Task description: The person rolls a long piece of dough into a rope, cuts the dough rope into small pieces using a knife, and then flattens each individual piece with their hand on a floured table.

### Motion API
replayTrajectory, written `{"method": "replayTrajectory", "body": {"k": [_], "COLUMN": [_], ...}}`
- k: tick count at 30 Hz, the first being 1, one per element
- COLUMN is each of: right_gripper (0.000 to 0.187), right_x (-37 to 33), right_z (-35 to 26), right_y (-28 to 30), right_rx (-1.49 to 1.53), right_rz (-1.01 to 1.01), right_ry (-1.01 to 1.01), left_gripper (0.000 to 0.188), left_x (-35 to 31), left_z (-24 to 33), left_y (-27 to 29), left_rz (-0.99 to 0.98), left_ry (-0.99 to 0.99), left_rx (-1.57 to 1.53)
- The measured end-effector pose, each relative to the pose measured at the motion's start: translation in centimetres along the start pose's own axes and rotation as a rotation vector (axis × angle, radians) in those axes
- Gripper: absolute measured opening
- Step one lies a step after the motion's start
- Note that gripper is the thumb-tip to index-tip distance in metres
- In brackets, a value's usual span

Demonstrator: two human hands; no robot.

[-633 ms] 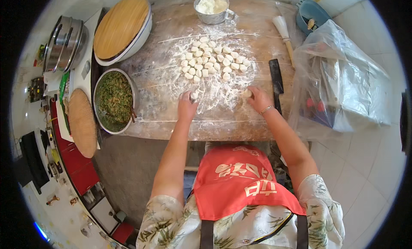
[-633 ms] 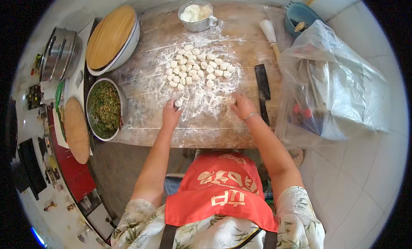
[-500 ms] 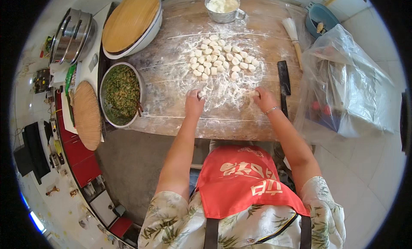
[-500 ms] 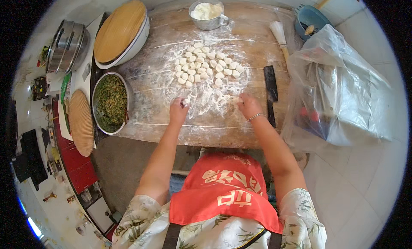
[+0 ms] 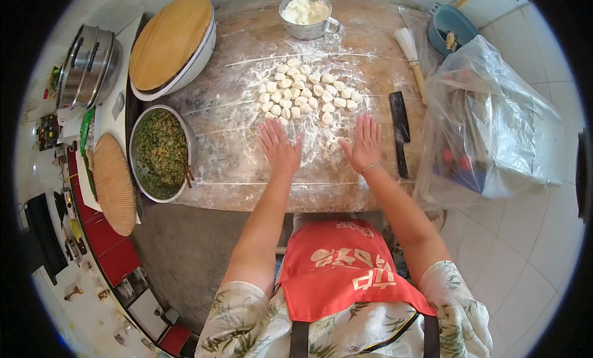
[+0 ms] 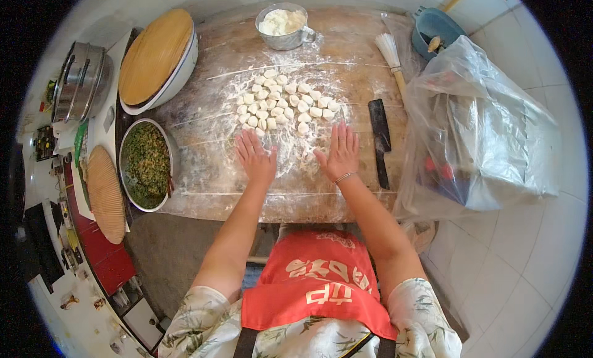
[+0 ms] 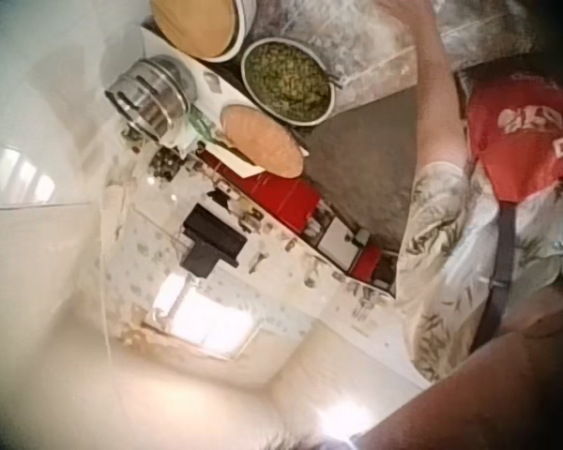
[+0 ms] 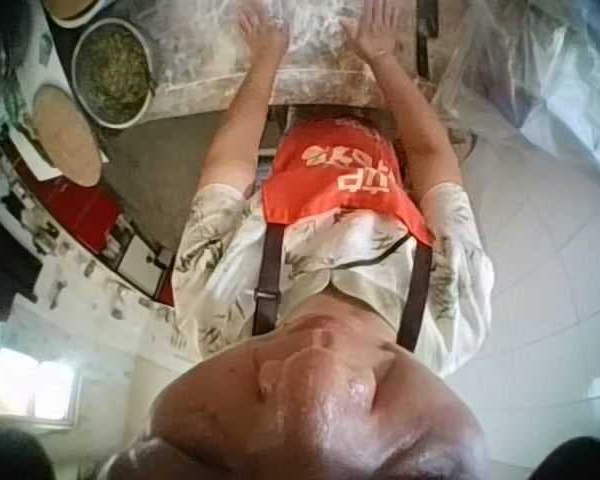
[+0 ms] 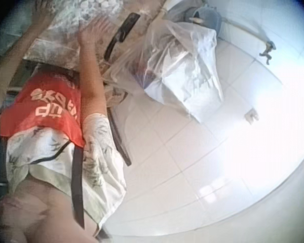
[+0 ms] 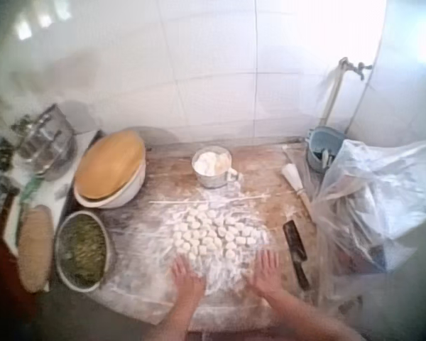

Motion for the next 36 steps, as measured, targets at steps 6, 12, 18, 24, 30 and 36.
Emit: {"method": "replayTrajectory", "body": {"k": [6, 12, 18, 24, 30, 36], "right_gripper": [0.085, 0.074, 0.060, 0.036, 0.033, 0.038], "right_x": [0.0, -3.9, -5.3, 5.2, 5.1, -0.7], "right_z": [0.9, 2.1, -5.0, -6.3, -3.1, 3.5], "right_y": [-1.8, -1.5, -2.1, 0.8, -1.5, -0.4], "right_rx": [-0.003, 0.385, 0.533, 0.415, 0.344, 0.290], "right_rz": [-0.030, 0.036, -0.034, 0.066, -0.022, -0.070], "right_ry": [-0.106, -0.049, 0.124, -0.167, -0.281, -0.327], "left_gripper": [0.078, 0.061, 0.049, 0.037, 0.035, 0.028], "left_x": [-0.6, -2.4, -5.9, 3.3, 4.5, 0.6], "left_z": [0.2, -4.4, -2.9, -3.7, -3.5, -8.7], "left_y": [-1.3, -1.9, 0.8, 0.0, -1.1, -1.2], "left_rz": [-0.124, -0.171, -0.127, -0.015, -0.057, -0.124], "left_ry": [-0.020, -0.057, -0.280, 0.264, 0.397, 0.270], "left_rx": [-0.001, -0.551, -0.452, -0.546, -0.603, -0.735]}}
Point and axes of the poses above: each hand's wrist, its own x-axis towards the middle knuckle, its own y-axis out of the back of the hand, z = x × y, the point moved 7 cm from there along x, towards the middle knuckle, and after that the axes turned 5 degrees about x, right-handed, at the moved point
